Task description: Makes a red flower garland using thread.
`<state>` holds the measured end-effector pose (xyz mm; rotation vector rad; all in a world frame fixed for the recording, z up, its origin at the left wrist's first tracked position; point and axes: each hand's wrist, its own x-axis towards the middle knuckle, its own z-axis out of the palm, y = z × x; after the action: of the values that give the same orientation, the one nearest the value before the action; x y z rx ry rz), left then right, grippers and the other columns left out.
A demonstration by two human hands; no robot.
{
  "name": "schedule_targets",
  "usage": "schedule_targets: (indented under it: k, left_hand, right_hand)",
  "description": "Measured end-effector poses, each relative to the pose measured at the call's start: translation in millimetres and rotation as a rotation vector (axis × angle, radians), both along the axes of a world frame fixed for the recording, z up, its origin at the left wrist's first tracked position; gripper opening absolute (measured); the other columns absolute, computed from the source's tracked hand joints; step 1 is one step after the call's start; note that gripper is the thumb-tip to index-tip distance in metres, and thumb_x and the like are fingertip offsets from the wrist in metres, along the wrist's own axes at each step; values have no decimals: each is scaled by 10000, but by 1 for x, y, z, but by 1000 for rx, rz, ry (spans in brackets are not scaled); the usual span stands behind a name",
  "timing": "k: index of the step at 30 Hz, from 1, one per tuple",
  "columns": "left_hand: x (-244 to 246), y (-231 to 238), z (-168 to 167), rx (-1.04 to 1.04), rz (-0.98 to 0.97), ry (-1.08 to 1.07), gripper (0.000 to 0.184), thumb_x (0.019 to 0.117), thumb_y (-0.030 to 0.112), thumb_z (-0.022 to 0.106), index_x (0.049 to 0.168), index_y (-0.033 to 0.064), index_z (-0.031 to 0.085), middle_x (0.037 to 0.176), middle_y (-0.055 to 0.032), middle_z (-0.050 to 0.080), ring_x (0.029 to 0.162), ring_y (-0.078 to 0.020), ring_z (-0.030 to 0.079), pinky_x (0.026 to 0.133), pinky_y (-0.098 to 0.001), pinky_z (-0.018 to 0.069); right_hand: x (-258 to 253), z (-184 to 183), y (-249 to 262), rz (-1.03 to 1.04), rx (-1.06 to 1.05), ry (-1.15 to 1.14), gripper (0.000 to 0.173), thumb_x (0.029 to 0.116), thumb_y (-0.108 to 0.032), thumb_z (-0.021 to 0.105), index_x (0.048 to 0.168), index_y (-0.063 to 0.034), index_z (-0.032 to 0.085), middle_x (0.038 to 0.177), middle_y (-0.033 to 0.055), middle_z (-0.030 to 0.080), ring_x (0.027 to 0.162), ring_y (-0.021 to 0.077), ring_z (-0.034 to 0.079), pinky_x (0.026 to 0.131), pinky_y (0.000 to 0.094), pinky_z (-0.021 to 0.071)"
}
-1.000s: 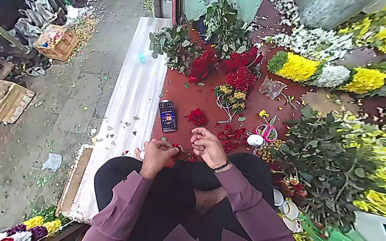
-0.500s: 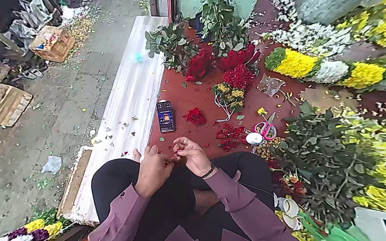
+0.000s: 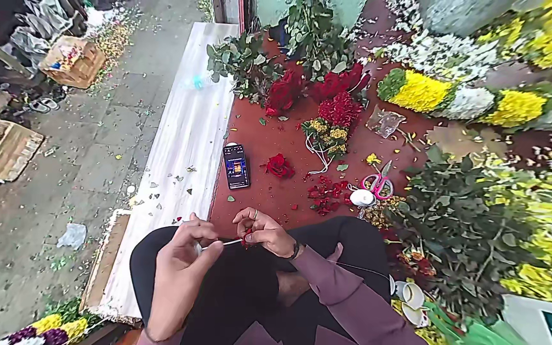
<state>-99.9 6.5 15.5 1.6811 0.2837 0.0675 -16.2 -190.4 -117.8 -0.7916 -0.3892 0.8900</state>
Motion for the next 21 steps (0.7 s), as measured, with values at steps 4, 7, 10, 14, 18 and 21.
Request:
schedule_targets:
  k: [4,7,10,14,18,21]
  left_hand:
    - [-9,6,31,-547,221,-128,148,986,143,577,1022,63,695,1036,-113,688,940,-236,693,868,-437,604]
    - [-10,5,14,-122,218,-287,191,962,60,613,1148,44,653,1189,-138,662,1137,-296,646,1032,-517,540]
    - [-16,0,-5,728,-59,44,438,899,272,704,1266,43,636,1309,-149,606,1176,-250,617,953,-416,566]
    - [-13,7,6,128,-127,228,259,883,174,750,1077,69,614,923,-60,631,623,-133,567,508,-262,490]
    - [9,1,-12,-275,43,-166,190,880,48,637,1067,67,612,1095,-108,652,1072,-253,654,976,-465,560]
    - [6,-10,-30,573,-86,70,312,841,87,637,1148,33,623,1221,-144,604,1064,-220,632,854,-382,580]
  right_hand:
    - [2,-5,0,-22,4,24,453,891,35,507,1343,5,491,944,56,617,709,98,553,578,246,441]
    - [1,0,1,-31,8,21,458,885,34,509,1343,9,493,944,68,619,718,116,566,585,262,461]
    - [3,4,0,-36,3,-24,459,890,20,515,1349,17,487,937,68,615,764,134,586,644,293,495]
    - [4,0,0,-50,39,45,494,883,28,509,1375,14,460,924,65,608,716,119,567,594,272,471]
    - [-5,3,8,-25,53,25,470,897,36,508,1365,15,464,957,62,612,775,119,582,647,277,490]
    - [-3,3,7,-58,26,21,485,880,24,512,1363,16,461,942,64,612,765,126,579,637,284,482]
